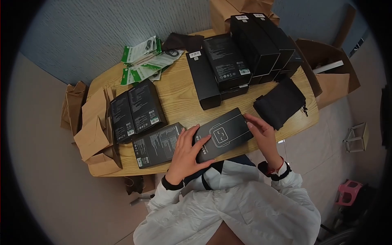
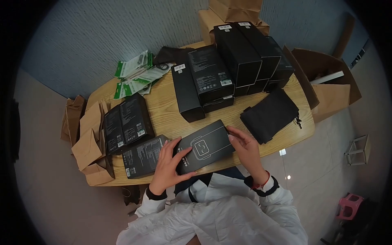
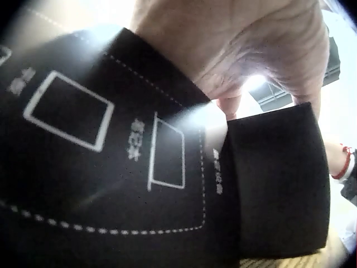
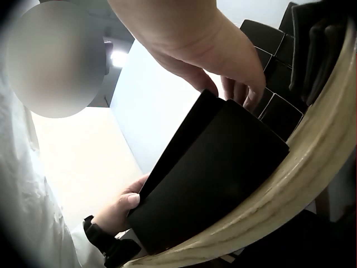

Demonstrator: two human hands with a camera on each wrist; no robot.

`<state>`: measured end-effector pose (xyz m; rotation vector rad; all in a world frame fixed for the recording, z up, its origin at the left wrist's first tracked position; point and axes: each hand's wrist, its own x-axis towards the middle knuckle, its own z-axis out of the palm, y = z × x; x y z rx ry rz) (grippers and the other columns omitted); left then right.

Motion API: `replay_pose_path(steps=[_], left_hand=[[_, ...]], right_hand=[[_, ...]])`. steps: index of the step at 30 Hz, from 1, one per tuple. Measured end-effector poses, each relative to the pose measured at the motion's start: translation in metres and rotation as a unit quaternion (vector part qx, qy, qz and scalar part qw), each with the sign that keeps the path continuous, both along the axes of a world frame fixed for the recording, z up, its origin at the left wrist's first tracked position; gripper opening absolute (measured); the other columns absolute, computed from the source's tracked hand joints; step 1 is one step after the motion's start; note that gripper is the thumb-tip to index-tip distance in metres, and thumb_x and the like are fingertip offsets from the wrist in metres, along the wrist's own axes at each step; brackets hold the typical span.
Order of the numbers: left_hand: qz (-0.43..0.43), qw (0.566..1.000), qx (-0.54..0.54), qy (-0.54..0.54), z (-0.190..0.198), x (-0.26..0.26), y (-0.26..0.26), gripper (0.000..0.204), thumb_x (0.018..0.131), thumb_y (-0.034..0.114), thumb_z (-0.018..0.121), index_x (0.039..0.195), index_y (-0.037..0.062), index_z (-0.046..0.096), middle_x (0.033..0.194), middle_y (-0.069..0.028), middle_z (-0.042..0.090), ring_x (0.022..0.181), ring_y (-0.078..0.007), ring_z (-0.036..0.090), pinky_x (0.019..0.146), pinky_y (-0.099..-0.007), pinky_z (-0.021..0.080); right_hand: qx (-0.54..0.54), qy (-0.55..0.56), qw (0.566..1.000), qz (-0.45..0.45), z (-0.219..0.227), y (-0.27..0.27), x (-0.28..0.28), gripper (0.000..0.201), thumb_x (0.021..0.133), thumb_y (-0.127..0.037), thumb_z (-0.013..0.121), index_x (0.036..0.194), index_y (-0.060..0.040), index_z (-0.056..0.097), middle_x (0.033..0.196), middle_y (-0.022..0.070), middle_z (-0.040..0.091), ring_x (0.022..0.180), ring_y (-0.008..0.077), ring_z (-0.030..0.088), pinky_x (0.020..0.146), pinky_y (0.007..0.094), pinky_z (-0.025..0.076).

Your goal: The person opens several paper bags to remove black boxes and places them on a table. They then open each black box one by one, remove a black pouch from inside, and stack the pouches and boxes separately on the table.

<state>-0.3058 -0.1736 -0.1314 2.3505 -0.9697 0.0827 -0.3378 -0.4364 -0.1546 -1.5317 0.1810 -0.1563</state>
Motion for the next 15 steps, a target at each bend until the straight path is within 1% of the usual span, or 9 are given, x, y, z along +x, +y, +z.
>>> replay_pose_path(steps=[2, 4, 5, 7, 10, 11, 13, 14, 15], left_hand=[[0.004, 1.000, -0.005, 0.007, 0.001, 0.000, 0.000, 0.070, 0.064, 0.034, 0.081, 0.125, 0.0136, 0.055, 0.137, -0.0198, 0.039, 0.125, -0.0394, 0.038, 0.109, -0.0548, 0.025], [0.015, 0.999, -0.033, 0.028, 0.003, -0.001, 0.000, 0.070, 0.064, 0.034, 0.081, 0.125, 0.0131, 0.055, 0.136, -0.0200, 0.039, 0.125, -0.0395, 0.039, 0.109, -0.0544, 0.025], [0.016, 0.999, -0.032, 0.029, 0.002, -0.001, 0.000, 0.070, 0.064, 0.034, 0.081, 0.125, 0.0131, 0.055, 0.136, -0.0200, 0.039, 0.125, -0.0395, 0.039, 0.109, -0.0544, 0.025], [0.010, 1.000, -0.020, 0.018, 0.000, 0.000, 0.000, 0.069, 0.063, 0.034, 0.081, 0.124, 0.0128, 0.056, 0.136, -0.0196, 0.039, 0.125, -0.0393, 0.039, 0.109, -0.0542, 0.025], [0.003, 1.000, -0.005, 0.004, -0.001, 0.001, 0.000, 0.068, 0.063, 0.034, 0.081, 0.122, 0.0127, 0.057, 0.136, -0.0193, 0.039, 0.124, -0.0396, 0.039, 0.109, -0.0543, 0.025], [0.004, 1.000, -0.005, 0.005, -0.001, 0.002, 0.000, 0.068, 0.063, 0.034, 0.081, 0.122, 0.0127, 0.057, 0.136, -0.0193, 0.039, 0.124, -0.0396, 0.039, 0.109, -0.0543, 0.025], [-0.004, 1.000, 0.000, -0.002, -0.001, 0.002, 0.000, 0.068, 0.062, 0.035, 0.082, 0.121, 0.0129, 0.058, 0.136, -0.0193, 0.039, 0.126, -0.0386, 0.039, 0.109, -0.0544, 0.025], [-0.001, 1.000, 0.000, -0.002, 0.000, 0.003, 0.000, 0.068, 0.062, 0.035, 0.082, 0.121, 0.0129, 0.058, 0.136, -0.0193, 0.039, 0.126, -0.0386, 0.039, 0.109, -0.0544, 0.025], [-0.009, 1.000, 0.004, -0.001, 0.002, 0.003, 0.000, 0.067, 0.062, 0.036, 0.081, 0.121, 0.0131, 0.058, 0.137, -0.0194, 0.040, 0.126, -0.0377, 0.038, 0.109, -0.0543, 0.025]], right_hand=[[0.019, 0.019, 1.000, 0.009, 0.002, 0.003, 0.001, 0.030, 0.093, -0.003, 0.054, 0.122, 0.0033, 0.056, 0.118, 0.0109, 0.063, 0.111, 0.0153, 0.057, 0.098, 0.0255, 0.042], [0.096, -0.044, 0.994, -0.002, 0.003, 0.005, 0.002, 0.031, 0.091, 0.000, 0.056, 0.122, 0.0028, 0.057, 0.120, 0.0111, 0.062, 0.111, 0.0144, 0.057, 0.096, 0.0251, 0.043], [0.097, -0.044, 0.994, -0.001, 0.000, 0.004, 0.003, 0.031, 0.091, 0.000, 0.056, 0.122, 0.0028, 0.057, 0.120, 0.0111, 0.062, 0.111, 0.0144, 0.057, 0.096, 0.0251, 0.043], [0.019, -0.042, 0.999, 0.004, -0.011, 0.001, 0.006, 0.032, 0.090, 0.002, 0.056, 0.122, 0.0026, 0.057, 0.119, 0.0110, 0.062, 0.110, 0.0147, 0.058, 0.097, 0.0251, 0.043], [0.000, -0.020, 1.000, 0.021, -0.018, 0.000, 0.006, 0.039, 0.089, 0.004, 0.056, 0.128, 0.0027, 0.051, 0.123, 0.0113, 0.059, 0.113, 0.0157, 0.056, 0.100, 0.0261, 0.040], [0.000, -0.019, 1.000, 0.022, -0.020, 0.000, 0.007, 0.039, 0.089, 0.004, 0.056, 0.128, 0.0027, 0.051, 0.123, 0.0113, 0.059, 0.113, 0.0157, 0.056, 0.100, 0.0261, 0.040], [0.044, -0.039, 0.998, 0.029, -0.025, 0.001, 0.009, 0.050, 0.090, 0.002, 0.056, 0.138, -0.0019, 0.042, 0.133, 0.0125, 0.052, 0.120, 0.0172, 0.051, 0.101, 0.0277, 0.039], [0.044, -0.039, 0.998, 0.032, -0.025, -0.001, 0.010, 0.050, 0.090, 0.002, 0.056, 0.138, -0.0019, 0.042, 0.133, 0.0125, 0.052, 0.120, 0.0172, 0.051, 0.101, 0.0277, 0.039], [0.046, -0.013, 0.998, 0.050, -0.025, -0.004, 0.012, 0.054, 0.090, 0.002, 0.056, 0.140, -0.0042, 0.038, 0.137, 0.0125, 0.048, 0.122, 0.0184, 0.049, 0.102, 0.0284, 0.039]])
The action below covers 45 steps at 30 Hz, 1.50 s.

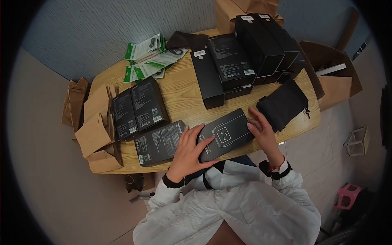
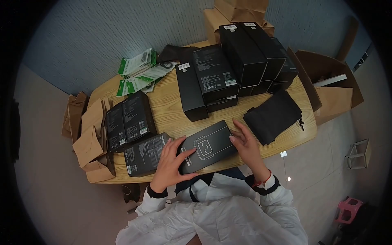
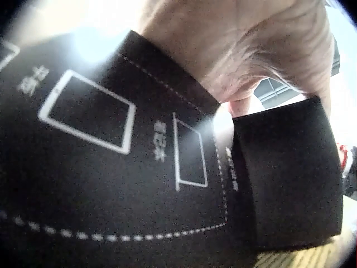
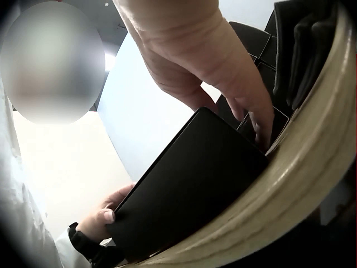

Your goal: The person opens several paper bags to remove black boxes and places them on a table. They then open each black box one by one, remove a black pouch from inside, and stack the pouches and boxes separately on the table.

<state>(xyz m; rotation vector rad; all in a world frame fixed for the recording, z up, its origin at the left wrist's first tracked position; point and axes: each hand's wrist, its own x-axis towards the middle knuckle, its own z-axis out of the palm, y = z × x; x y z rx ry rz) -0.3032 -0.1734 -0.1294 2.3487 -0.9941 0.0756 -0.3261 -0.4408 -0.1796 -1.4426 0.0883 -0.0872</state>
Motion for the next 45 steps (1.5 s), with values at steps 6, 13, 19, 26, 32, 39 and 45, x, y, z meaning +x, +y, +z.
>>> replay_pose_path(steps=[6, 13, 19, 26, 32, 39, 45], left_hand=[[-0.001, 1.000, -0.002, 0.005, 0.001, 0.000, 0.000, 0.067, 0.062, 0.038, 0.081, 0.120, 0.0130, 0.059, 0.137, -0.0177, 0.041, 0.128, -0.0355, 0.039, 0.110, -0.0541, 0.024], [0.010, 0.999, -0.043, 0.024, 0.016, -0.009, 0.030, 0.079, 0.061, 0.050, 0.080, 0.125, 0.0108, 0.054, 0.141, -0.0170, 0.039, 0.130, -0.0357, 0.038, 0.111, -0.0554, 0.020], [0.431, 0.873, -0.230, -0.003, -0.011, -0.032, 0.111, 0.056, 0.092, 0.028, 0.057, 0.137, -0.0003, 0.038, 0.139, -0.0174, 0.041, 0.128, -0.0296, 0.040, 0.107, -0.0382, 0.028], [0.476, 0.791, -0.342, 0.175, -0.050, -0.045, 0.127, 0.041, 0.099, 0.027, 0.049, 0.128, -0.0025, 0.047, 0.113, -0.0084, 0.057, 0.100, -0.0133, 0.051, 0.090, -0.0244, 0.040], [0.440, 0.780, -0.406, 0.183, -0.055, -0.045, 0.130, 0.039, 0.099, 0.025, 0.050, 0.129, -0.0014, 0.047, 0.113, -0.0059, 0.057, 0.099, -0.0116, 0.051, 0.089, -0.0236, 0.040], [0.409, 0.814, -0.359, 0.203, -0.054, -0.042, 0.133, 0.040, 0.098, 0.021, 0.051, 0.131, -0.0013, 0.045, 0.113, -0.0047, 0.057, 0.098, -0.0100, 0.051, 0.088, -0.0217, 0.040], [0.394, 0.800, -0.385, 0.239, -0.048, -0.039, 0.122, 0.044, 0.098, 0.020, 0.051, 0.134, -0.0030, 0.042, 0.117, -0.0059, 0.056, 0.101, -0.0110, 0.051, 0.092, -0.0231, 0.039]], right_hand=[[-0.139, -0.025, 0.974, 0.180, 0.023, -0.014, 0.018, 0.071, 0.083, -0.005, 0.066, 0.144, -0.0125, 0.033, 0.149, 0.0155, 0.028, 0.132, 0.0290, 0.037, 0.108, 0.0365, 0.031], [-0.484, -0.132, 0.829, 0.246, 0.045, -0.007, 0.016, 0.105, 0.051, -0.021, 0.089, 0.142, -0.0201, 0.036, 0.139, 0.0205, 0.028, 0.127, 0.0430, 0.035, 0.105, 0.0469, 0.032], [-0.426, -0.095, 0.888, 0.148, 0.039, -0.008, 0.016, 0.101, 0.051, -0.016, 0.087, 0.140, -0.0134, 0.038, 0.134, 0.0202, 0.029, 0.121, 0.0404, 0.039, 0.101, 0.0423, 0.039], [-0.359, -0.127, 0.898, 0.221, 0.031, 0.007, 0.017, 0.101, 0.051, -0.014, 0.086, 0.140, -0.0124, 0.039, 0.133, 0.0171, 0.029, 0.122, 0.0367, 0.039, 0.103, 0.0393, 0.037], [-0.359, -0.122, 0.886, 0.268, 0.041, -0.015, 0.018, 0.098, 0.050, -0.015, 0.087, 0.138, -0.0126, 0.044, 0.133, 0.0145, 0.032, 0.123, 0.0339, 0.039, 0.103, 0.0388, 0.036], [-0.355, -0.134, 0.877, 0.296, 0.038, -0.017, 0.017, 0.097, 0.049, -0.016, 0.089, 0.136, -0.0115, 0.046, 0.132, 0.0139, 0.033, 0.122, 0.0328, 0.039, 0.103, 0.0378, 0.036], [-0.337, -0.125, 0.898, 0.254, 0.026, 0.008, 0.011, 0.099, 0.053, -0.018, 0.089, 0.139, -0.0106, 0.041, 0.135, 0.0151, 0.031, 0.126, 0.0341, 0.037, 0.104, 0.0395, 0.036]])
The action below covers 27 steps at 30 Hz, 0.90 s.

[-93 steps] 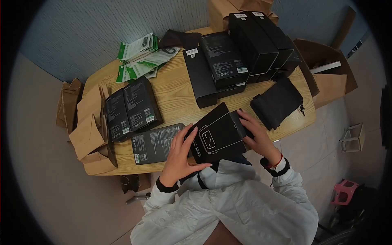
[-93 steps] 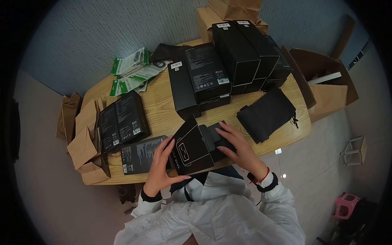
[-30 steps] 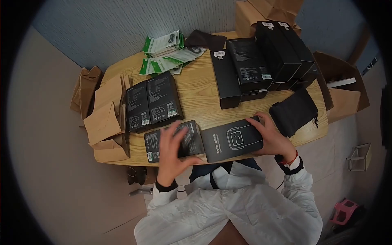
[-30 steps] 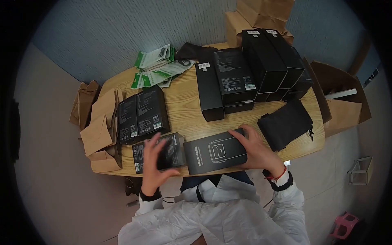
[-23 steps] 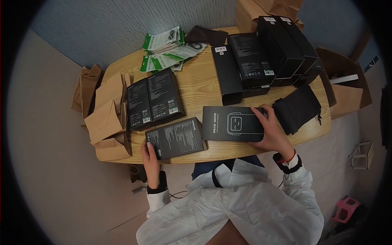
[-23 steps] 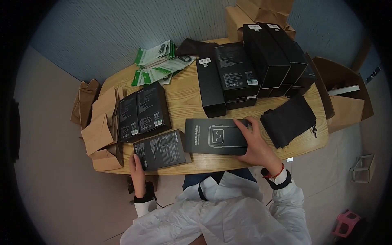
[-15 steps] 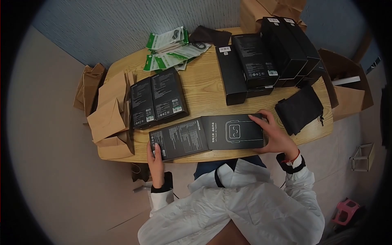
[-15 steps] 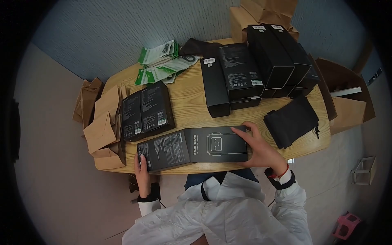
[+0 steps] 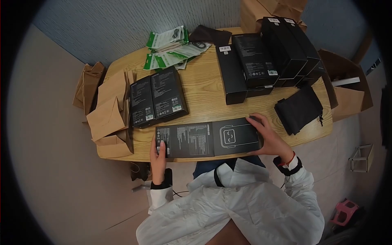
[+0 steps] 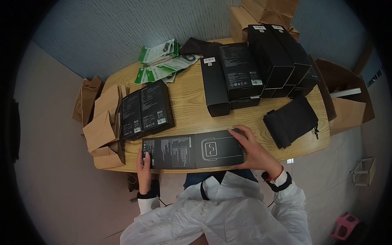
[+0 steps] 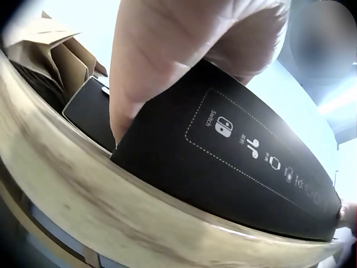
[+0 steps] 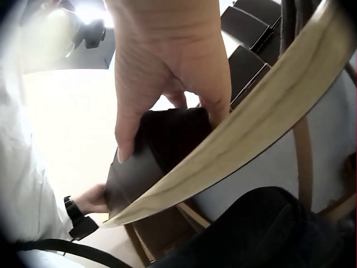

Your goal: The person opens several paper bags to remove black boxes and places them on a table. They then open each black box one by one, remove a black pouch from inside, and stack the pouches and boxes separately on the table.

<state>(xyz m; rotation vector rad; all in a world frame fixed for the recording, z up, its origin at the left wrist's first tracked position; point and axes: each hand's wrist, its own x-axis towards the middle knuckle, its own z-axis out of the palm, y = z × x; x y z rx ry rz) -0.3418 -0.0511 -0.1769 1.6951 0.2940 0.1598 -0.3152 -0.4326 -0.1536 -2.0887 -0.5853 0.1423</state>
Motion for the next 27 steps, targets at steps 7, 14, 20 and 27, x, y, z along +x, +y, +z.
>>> replay_pose_path(steps=[7, 14, 20, 27], left_hand=[[-0.174, 0.981, 0.065, -0.064, 0.000, -0.002, -0.035, 0.073, 0.094, 0.018, 0.054, 0.149, 0.0002, 0.010, 0.150, -0.0152, 0.023, 0.135, -0.0220, 0.026, 0.110, -0.0308, 0.021], [-0.211, 0.975, 0.006, -0.071, 0.007, 0.000, -0.053, 0.085, 0.087, 0.014, 0.065, 0.149, 0.0012, 0.008, 0.148, -0.0170, 0.025, 0.133, -0.0227, 0.029, 0.109, -0.0318, 0.023], [-0.044, 0.998, -0.047, -0.019, -0.014, -0.005, -0.044, 0.063, 0.090, 0.007, 0.061, 0.142, 0.0008, 0.026, 0.137, -0.0203, 0.041, 0.119, -0.0239, 0.049, 0.101, -0.0337, 0.039], [-0.218, 0.962, -0.151, 0.071, 0.003, -0.033, -0.079, 0.064, 0.091, 0.009, 0.062, 0.141, -0.0020, 0.025, 0.126, -0.0172, 0.045, 0.098, -0.0163, 0.057, 0.085, -0.0293, 0.048]], right_hand=[[0.010, -0.037, 0.999, 0.014, -0.012, 0.043, -0.014, 0.117, 0.056, -0.030, 0.090, 0.147, -0.0056, 0.020, 0.148, 0.0213, 0.012, 0.137, 0.0404, 0.022, 0.108, 0.0432, 0.032], [0.040, -0.042, 0.998, -0.002, -0.011, 0.052, -0.011, 0.116, 0.058, -0.030, 0.089, 0.147, -0.0040, 0.018, 0.142, 0.0237, 0.017, 0.133, 0.0432, 0.024, 0.107, 0.0450, 0.033], [-0.048, -0.064, 0.995, -0.052, -0.007, 0.045, -0.029, 0.125, 0.049, -0.038, 0.092, 0.145, -0.0032, 0.020, 0.127, 0.0186, 0.029, 0.121, 0.0358, 0.035, 0.102, 0.0416, 0.036], [0.168, 0.197, 0.966, -0.013, -0.015, 0.041, -0.050, 0.102, 0.068, -0.027, 0.085, 0.146, -0.0018, 0.022, 0.127, 0.0179, 0.037, 0.116, 0.0289, 0.043, 0.097, 0.0384, 0.042]])
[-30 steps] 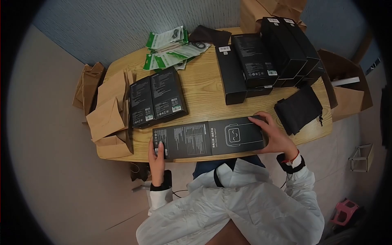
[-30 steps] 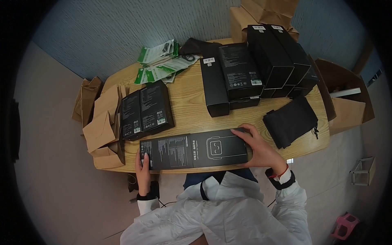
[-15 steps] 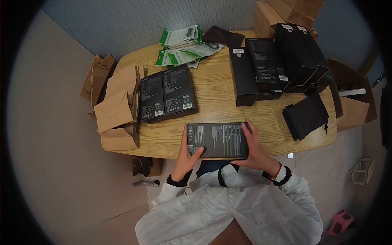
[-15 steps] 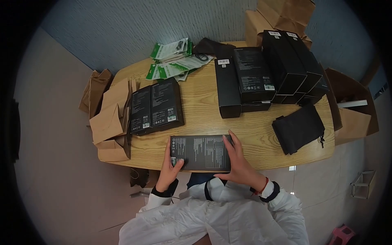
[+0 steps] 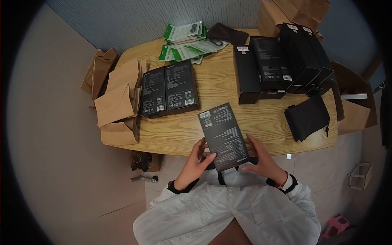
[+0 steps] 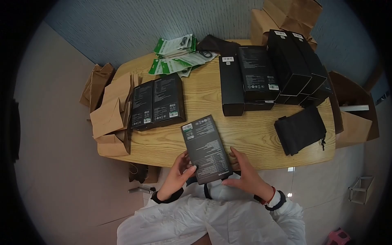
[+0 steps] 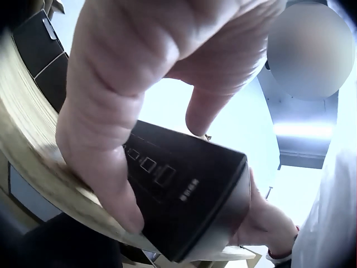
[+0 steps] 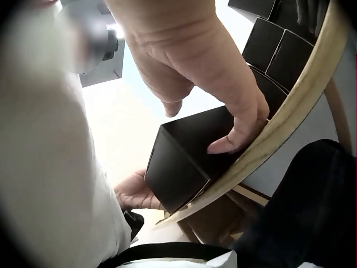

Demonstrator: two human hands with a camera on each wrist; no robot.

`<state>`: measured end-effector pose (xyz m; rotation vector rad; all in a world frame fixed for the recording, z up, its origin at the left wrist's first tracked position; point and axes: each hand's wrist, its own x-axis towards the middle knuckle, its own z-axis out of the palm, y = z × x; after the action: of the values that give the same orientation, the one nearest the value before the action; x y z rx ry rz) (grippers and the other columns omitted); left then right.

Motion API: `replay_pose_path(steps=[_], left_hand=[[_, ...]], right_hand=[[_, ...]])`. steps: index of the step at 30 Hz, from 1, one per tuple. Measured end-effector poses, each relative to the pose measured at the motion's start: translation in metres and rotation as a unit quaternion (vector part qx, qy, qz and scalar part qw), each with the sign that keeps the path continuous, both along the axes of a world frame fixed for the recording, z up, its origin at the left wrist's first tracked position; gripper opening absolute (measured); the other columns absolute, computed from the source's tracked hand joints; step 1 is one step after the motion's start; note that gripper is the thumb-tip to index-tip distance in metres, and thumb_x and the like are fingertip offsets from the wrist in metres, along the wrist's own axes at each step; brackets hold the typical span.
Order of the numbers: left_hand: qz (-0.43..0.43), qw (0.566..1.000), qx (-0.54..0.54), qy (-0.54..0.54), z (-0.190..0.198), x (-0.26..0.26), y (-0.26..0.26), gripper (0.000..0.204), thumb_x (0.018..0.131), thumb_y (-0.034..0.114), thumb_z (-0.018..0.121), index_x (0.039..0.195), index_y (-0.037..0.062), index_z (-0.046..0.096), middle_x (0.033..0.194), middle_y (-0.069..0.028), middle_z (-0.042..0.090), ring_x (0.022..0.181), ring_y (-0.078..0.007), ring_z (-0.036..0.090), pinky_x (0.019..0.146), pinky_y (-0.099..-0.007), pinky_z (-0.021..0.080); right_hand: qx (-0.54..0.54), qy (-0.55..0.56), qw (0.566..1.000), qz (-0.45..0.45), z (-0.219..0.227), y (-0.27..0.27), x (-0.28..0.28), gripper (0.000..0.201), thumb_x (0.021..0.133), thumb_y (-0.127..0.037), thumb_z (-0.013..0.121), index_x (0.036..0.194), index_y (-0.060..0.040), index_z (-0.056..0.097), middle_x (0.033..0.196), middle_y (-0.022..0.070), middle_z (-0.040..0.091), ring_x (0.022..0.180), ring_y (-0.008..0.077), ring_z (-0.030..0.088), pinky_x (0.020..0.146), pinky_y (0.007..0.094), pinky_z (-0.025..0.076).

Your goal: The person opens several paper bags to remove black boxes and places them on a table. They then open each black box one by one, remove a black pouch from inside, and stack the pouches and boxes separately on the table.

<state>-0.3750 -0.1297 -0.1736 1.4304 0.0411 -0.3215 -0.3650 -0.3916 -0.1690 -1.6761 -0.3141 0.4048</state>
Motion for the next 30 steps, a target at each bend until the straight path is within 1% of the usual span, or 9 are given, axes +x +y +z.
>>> replay_pose_path(steps=[4, 6, 9, 11, 12, 14, 18, 23, 30], left_hand=[[-0.034, 0.990, 0.130, -0.043, -0.002, 0.002, -0.011, 0.065, 0.091, 0.011, 0.062, 0.141, -0.0035, 0.024, 0.125, -0.0169, 0.045, 0.093, -0.0158, 0.058, 0.078, -0.0275, 0.051], [-0.023, 0.999, 0.011, 0.044, 0.008, 0.003, -0.016, 0.056, 0.092, 0.015, 0.062, 0.135, -0.0049, 0.031, 0.116, -0.0161, 0.052, 0.088, -0.0131, 0.059, 0.070, -0.0251, 0.051], [-0.151, 0.960, -0.020, 0.235, 0.021, 0.009, 0.000, 0.043, 0.092, 0.017, 0.063, 0.122, -0.0036, 0.041, 0.102, -0.0119, 0.057, 0.083, -0.0106, 0.058, 0.065, -0.0235, 0.050], [-0.058, 0.979, 0.162, 0.110, 0.009, 0.012, 0.014, 0.033, 0.090, 0.017, 0.065, 0.110, -0.0007, 0.046, 0.094, -0.0083, 0.061, 0.081, -0.0114, 0.060, 0.066, -0.0241, 0.050], [0.066, 0.966, 0.236, -0.079, 0.003, 0.015, 0.015, 0.041, 0.086, 0.016, 0.069, 0.117, 0.0010, 0.047, 0.110, -0.0106, 0.058, 0.094, -0.0158, 0.059, 0.072, -0.0263, 0.050], [0.133, 0.874, 0.369, -0.287, 0.014, 0.035, 0.019, 0.060, 0.081, 0.015, 0.073, 0.131, 0.0029, 0.041, 0.130, -0.0144, 0.048, 0.113, -0.0223, 0.052, 0.081, -0.0306, 0.050], [0.037, 0.968, 0.194, -0.153, 0.019, 0.042, 0.006, 0.087, 0.077, 0.016, 0.077, 0.145, 0.0063, 0.024, 0.144, -0.0156, 0.033, 0.126, -0.0271, 0.042, 0.087, -0.0347, 0.049], [-0.135, 0.951, 0.269, -0.069, 0.053, 0.038, 0.003, 0.078, 0.076, 0.024, 0.079, 0.139, 0.0035, 0.037, 0.139, -0.0166, 0.043, 0.094, -0.0265, 0.063, 0.079, -0.0309, 0.052], [-0.158, 0.958, 0.229, -0.071, 0.029, 0.024, -0.007, 0.068, 0.082, 0.027, 0.074, 0.136, 0.0037, 0.040, 0.122, -0.0180, 0.048, 0.103, -0.0249, 0.058, 0.080, -0.0312, 0.051]], right_hand=[[0.030, 0.155, 0.987, -0.028, 0.002, 0.002, 0.008, 0.095, 0.075, -0.020, 0.079, 0.147, -0.0043, 0.020, 0.130, 0.0176, 0.038, 0.119, 0.0272, 0.045, 0.100, 0.0372, 0.040], [-0.063, -0.094, 0.993, -0.015, 0.015, 0.009, 0.010, 0.087, 0.076, -0.018, 0.078, 0.145, -0.0049, 0.027, 0.131, 0.0170, 0.040, 0.121, 0.0286, 0.044, 0.102, 0.0374, 0.039], [-0.087, -0.146, 0.985, 0.007, 0.014, -0.003, 0.026, 0.082, 0.074, -0.018, 0.079, 0.141, -0.0039, 0.035, 0.130, 0.0159, 0.042, 0.121, 0.0303, 0.043, 0.103, 0.0371, 0.037], [-0.132, -0.151, 0.979, -0.032, 0.018, -0.013, 0.033, 0.081, 0.072, -0.020, 0.080, 0.139, -0.0033, 0.038, 0.129, 0.0155, 0.042, 0.122, 0.0315, 0.042, 0.103, 0.0371, 0.036], [-0.175, -0.156, 0.970, -0.068, 0.019, -0.018, 0.034, 0.081, 0.070, -0.022, 0.081, 0.137, -0.0027, 0.040, 0.127, 0.0152, 0.043, 0.122, 0.0327, 0.042, 0.104, 0.0372, 0.035], [-0.222, -0.141, 0.960, -0.094, 0.024, -0.020, 0.032, 0.088, 0.065, -0.019, 0.085, 0.137, -0.0025, 0.038, 0.133, 0.0163, 0.039, 0.124, 0.0300, 0.042, 0.100, 0.0346, 0.039], [-0.242, -0.102, 0.956, -0.134, 0.054, -0.019, 0.002, 0.103, 0.060, -0.018, 0.087, 0.142, -0.0039, 0.027, 0.134, 0.0174, 0.036, 0.126, 0.0327, 0.040, 0.102, 0.0358, 0.039], [-0.239, -0.140, 0.957, -0.086, 0.040, -0.028, 0.006, 0.110, 0.061, -0.010, 0.087, 0.146, -0.0051, 0.017, 0.141, 0.0198, 0.029, 0.128, 0.0366, 0.037, 0.103, 0.0393, 0.038], [-0.090, -0.039, 0.988, -0.120, 0.010, -0.025, 0.013, 0.094, 0.076, 0.009, 0.064, 0.149, -0.0082, 0.008, 0.144, 0.0186, 0.024, 0.132, 0.0324, 0.033, 0.101, 0.0393, 0.044]])
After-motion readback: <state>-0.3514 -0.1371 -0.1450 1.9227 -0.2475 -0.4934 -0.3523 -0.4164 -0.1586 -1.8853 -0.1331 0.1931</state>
